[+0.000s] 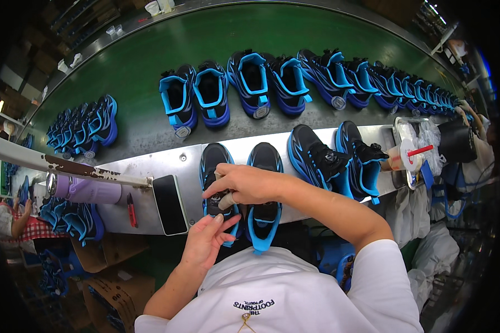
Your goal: The person wipes sneakers using a small cloth wrapped around their fingers and places the cleaned shoes onto the conveyor belt.
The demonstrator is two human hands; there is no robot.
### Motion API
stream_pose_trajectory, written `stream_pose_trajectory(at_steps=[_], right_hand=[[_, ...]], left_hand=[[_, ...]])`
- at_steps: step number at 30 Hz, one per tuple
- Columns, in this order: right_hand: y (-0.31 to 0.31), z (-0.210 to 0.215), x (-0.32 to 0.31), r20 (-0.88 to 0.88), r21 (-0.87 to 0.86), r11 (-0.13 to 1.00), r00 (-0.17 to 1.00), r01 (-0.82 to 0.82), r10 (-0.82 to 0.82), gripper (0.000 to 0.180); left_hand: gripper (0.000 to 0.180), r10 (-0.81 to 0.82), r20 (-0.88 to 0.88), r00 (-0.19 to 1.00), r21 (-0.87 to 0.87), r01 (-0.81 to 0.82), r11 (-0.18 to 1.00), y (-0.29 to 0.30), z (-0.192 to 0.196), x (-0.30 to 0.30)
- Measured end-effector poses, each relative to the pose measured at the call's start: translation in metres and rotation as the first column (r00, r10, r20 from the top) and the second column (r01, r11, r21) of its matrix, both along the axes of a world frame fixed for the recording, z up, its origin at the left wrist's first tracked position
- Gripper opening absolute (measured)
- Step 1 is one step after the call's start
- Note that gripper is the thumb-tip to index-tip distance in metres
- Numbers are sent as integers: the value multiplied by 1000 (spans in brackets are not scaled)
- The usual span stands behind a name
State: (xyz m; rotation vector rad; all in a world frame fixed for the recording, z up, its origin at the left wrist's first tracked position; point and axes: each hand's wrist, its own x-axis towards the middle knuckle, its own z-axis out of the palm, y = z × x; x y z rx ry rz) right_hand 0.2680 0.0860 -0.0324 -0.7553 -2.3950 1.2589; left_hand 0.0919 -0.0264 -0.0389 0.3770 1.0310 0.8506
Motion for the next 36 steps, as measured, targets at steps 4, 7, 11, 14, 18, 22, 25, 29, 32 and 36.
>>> stream_pose_trajectory(at_steps=[4, 7, 11, 14, 18, 22, 25, 29, 32, 36], right_hand=[[-22, -3, -13, 80, 88, 967, 966, 239, -246, 29], [-30, -5, -10, 76, 112, 937, 937, 332, -341, 25], [8, -1, 0, -42, 35, 999, 999, -9, 10, 32], [7, -2, -5, -19, 26, 999, 999, -44, 45, 33], [-33, -10, -10, -12, 172, 944, 959, 282, -285, 31], [-9, -5, -4, 3, 76, 988, 991, 134, -134, 32], [6, -6, -2, -41, 55, 999, 999, -1, 4, 34], [-20, -19, -13, 21, 137, 982, 990, 133, -137, 33], [-49, -20, -26, -104, 385, 824, 907, 416, -409, 30], [-37, -15, -18, -115, 459, 806, 925, 373, -363, 26]], left_hand=[[29, 38, 14, 999, -3, -38, 999, -3, -6, 1], [30, 37, 43, 998, -49, -35, 998, -2, -1, -1], [29, 10, 62, 998, -33, -8, 999, 1, 1, -3], [29, 25, 67, 997, -33, -22, 999, -3, -4, 3], [28, 133, 42, 990, -24, -132, 991, -6, -5, 11], [29, 28, 95, 995, -32, -25, 999, -3, -6, -2], [27, 61, 92, 994, -31, -58, 998, -1, -5, 3], [25, 190, 75, 979, -6, -190, 982, -7, -7, 18], [23, 213, 31, 977, 8, -213, 977, -11, -11, 20], [23, 100, 70, 993, 33, -102, 994, -2, -4, 9]])
